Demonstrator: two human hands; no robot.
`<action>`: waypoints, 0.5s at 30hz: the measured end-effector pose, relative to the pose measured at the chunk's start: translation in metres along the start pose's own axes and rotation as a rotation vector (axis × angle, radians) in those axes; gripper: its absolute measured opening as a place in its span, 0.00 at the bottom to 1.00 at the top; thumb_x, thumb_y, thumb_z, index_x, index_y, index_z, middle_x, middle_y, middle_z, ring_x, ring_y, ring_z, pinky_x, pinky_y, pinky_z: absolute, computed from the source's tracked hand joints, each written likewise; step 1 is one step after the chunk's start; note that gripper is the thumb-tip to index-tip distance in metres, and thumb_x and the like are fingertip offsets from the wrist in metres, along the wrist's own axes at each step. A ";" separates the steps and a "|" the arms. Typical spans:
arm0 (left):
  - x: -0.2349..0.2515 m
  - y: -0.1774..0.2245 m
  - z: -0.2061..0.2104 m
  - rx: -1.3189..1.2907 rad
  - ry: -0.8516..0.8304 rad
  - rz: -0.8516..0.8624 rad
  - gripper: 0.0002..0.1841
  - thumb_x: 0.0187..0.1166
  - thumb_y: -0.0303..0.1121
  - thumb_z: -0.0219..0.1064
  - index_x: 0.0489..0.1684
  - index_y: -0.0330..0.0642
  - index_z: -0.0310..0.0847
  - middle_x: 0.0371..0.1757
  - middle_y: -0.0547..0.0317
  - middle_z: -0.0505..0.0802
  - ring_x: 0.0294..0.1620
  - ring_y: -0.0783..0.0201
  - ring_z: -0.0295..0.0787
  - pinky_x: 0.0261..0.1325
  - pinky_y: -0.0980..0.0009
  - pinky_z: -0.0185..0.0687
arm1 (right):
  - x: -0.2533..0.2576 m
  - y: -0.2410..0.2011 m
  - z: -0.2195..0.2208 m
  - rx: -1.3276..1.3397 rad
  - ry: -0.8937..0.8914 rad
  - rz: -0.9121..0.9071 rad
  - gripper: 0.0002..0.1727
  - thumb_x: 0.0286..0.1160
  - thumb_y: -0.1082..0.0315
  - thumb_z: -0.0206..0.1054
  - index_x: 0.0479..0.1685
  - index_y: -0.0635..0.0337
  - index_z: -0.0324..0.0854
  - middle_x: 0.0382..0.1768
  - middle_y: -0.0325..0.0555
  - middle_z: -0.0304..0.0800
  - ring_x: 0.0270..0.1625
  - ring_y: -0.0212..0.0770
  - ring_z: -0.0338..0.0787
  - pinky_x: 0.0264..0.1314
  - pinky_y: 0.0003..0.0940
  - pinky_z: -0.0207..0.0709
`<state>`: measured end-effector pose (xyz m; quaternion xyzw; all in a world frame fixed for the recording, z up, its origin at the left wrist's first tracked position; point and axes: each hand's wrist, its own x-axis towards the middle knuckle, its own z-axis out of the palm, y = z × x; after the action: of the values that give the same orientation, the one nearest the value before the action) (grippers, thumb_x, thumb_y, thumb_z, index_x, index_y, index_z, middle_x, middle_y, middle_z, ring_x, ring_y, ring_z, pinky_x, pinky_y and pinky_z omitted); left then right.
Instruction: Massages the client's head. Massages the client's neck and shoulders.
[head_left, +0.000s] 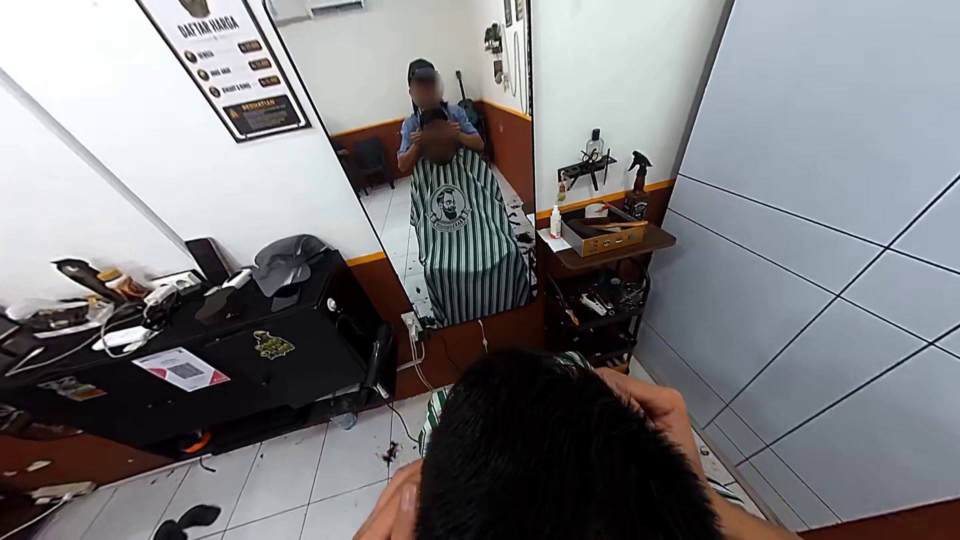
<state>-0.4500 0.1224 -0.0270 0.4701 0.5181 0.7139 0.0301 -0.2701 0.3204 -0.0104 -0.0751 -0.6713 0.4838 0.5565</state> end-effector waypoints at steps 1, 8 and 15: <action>0.000 0.008 -0.001 -0.059 -0.055 -0.027 0.22 0.94 0.45 0.49 0.52 0.51 0.94 0.60 0.71 0.95 0.66 0.74 0.87 0.73 0.73 0.79 | 0.000 -0.004 -0.002 0.012 -0.065 0.003 0.21 0.92 0.60 0.52 0.49 0.58 0.92 0.51 0.30 0.96 0.57 0.17 0.89 0.65 0.19 0.81; 0.071 0.096 0.049 -0.269 -0.018 -0.451 0.20 0.94 0.34 0.42 0.29 0.38 0.73 0.26 0.78 0.89 0.37 0.95 0.84 0.51 0.93 0.76 | 0.039 -0.008 0.007 0.033 -0.471 0.021 0.33 0.94 0.57 0.39 0.56 0.83 0.81 0.59 0.45 0.91 0.66 0.11 0.78 0.74 0.13 0.66; 0.054 0.058 0.041 -0.066 0.055 -0.185 0.22 0.92 0.30 0.44 0.38 0.20 0.81 0.39 0.74 0.93 0.48 0.96 0.83 0.62 0.92 0.74 | 0.034 -0.003 0.013 0.050 -0.275 -0.040 0.28 0.92 0.60 0.43 0.47 0.72 0.88 0.48 0.33 0.94 0.57 0.10 0.83 0.67 0.14 0.73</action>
<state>-0.4257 0.1530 0.0527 0.3992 0.5361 0.7374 0.0975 -0.2916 0.3330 0.0160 0.0194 -0.7301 0.4949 0.4707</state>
